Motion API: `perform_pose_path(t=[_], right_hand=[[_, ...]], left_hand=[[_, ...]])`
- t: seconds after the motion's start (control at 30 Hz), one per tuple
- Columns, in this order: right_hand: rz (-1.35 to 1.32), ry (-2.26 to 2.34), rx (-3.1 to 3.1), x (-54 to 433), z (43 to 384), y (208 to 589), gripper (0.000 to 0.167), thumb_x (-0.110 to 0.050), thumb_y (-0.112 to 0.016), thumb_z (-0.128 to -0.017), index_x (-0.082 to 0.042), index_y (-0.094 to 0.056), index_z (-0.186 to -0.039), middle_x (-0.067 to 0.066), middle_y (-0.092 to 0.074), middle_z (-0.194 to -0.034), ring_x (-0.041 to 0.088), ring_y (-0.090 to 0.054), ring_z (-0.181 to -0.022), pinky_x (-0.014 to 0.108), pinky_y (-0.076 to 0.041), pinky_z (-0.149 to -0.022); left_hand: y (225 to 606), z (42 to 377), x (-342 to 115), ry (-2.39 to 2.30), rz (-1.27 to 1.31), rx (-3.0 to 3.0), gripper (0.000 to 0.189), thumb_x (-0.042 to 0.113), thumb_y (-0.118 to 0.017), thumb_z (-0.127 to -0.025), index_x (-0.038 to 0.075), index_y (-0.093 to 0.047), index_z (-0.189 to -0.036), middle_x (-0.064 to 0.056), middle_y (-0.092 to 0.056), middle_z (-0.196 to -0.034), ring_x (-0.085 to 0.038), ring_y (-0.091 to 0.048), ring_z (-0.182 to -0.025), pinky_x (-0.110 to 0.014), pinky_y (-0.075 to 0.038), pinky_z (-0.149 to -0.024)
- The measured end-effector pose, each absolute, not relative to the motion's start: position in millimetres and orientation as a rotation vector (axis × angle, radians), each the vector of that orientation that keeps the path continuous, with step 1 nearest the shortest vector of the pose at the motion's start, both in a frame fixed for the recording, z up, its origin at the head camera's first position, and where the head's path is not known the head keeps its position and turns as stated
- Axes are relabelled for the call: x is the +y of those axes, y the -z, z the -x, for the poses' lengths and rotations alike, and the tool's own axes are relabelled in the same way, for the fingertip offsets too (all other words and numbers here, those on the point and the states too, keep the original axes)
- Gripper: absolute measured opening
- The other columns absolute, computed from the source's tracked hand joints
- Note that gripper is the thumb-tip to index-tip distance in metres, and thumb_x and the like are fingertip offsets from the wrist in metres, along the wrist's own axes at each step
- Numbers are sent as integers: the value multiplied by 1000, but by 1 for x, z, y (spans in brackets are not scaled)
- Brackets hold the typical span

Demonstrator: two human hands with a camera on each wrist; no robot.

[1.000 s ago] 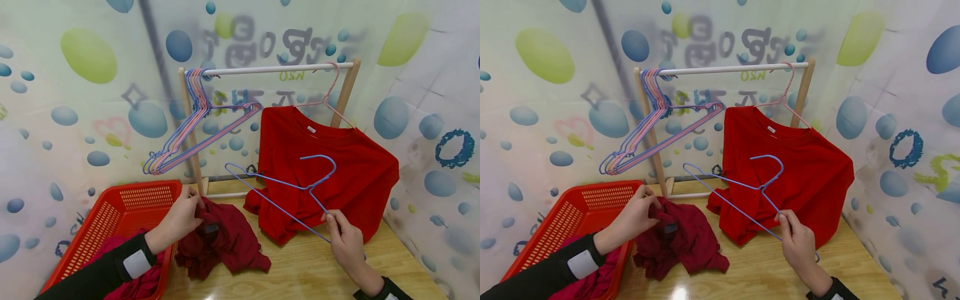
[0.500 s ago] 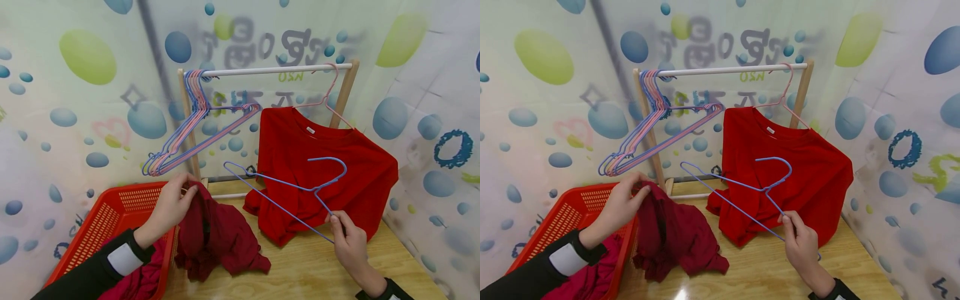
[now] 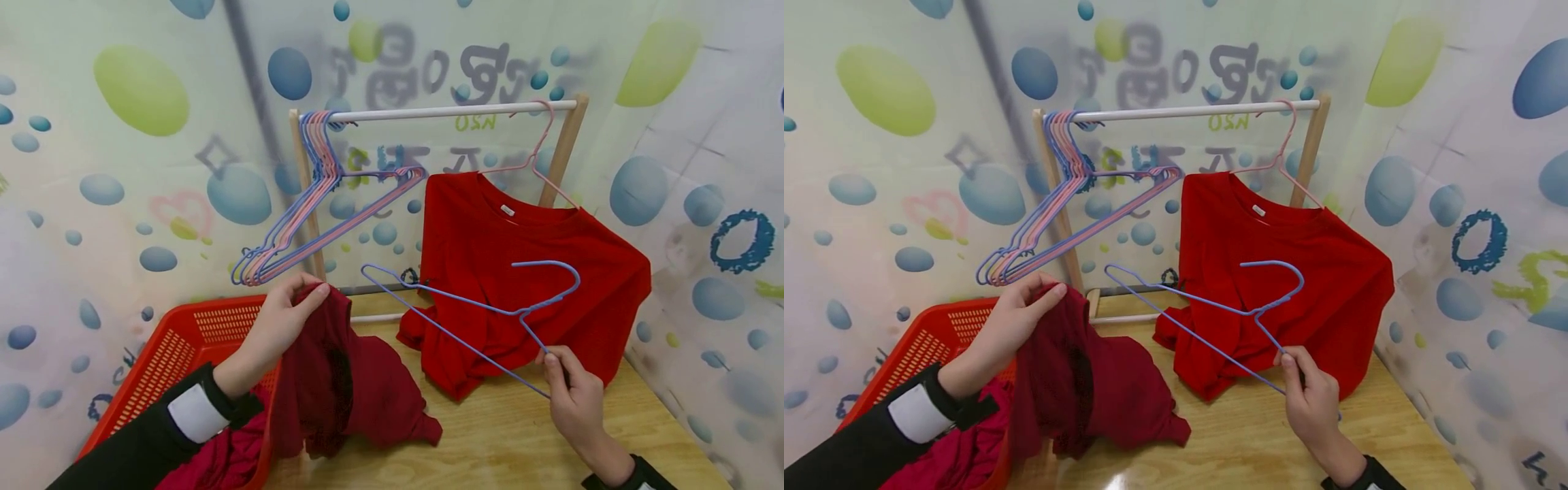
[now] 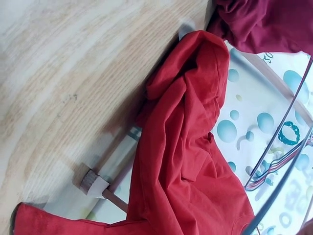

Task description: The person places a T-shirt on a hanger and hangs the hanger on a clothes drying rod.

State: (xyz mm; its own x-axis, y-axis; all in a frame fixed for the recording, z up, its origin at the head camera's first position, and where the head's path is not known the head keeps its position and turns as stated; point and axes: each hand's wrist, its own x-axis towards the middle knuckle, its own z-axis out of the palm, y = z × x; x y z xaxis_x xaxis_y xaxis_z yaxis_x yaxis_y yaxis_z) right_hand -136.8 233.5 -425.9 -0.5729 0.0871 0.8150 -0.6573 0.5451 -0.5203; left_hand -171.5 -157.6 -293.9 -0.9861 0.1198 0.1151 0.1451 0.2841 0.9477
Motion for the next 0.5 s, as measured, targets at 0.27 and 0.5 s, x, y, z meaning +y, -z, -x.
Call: perform_pose_path(t=[0.27,0.5], right_hand=[[-508,-1140,-1913,227,127,418,20,22,-48,-84,5,-57,-78,-3,-38,-56,-4,-33,-49,15,-26,-42],[-504,-1105,-1975,230,123,426,23,20,-50,-84,-1,-58,-78,-6,-38,-55,-5,-30,-46,11,-23,-39]], left_hand=[[310,176,-164,1551,296,-2541,23,33,-65,-89,13,-69,-100,-5,-69,-87,-16,-59,-71,-27,-47,-62],[315,176,-165,1500,273,-2445,20,32,-67,-88,14,-71,-94,-5,-70,-89,-14,-62,-74,-24,-49,-63]])
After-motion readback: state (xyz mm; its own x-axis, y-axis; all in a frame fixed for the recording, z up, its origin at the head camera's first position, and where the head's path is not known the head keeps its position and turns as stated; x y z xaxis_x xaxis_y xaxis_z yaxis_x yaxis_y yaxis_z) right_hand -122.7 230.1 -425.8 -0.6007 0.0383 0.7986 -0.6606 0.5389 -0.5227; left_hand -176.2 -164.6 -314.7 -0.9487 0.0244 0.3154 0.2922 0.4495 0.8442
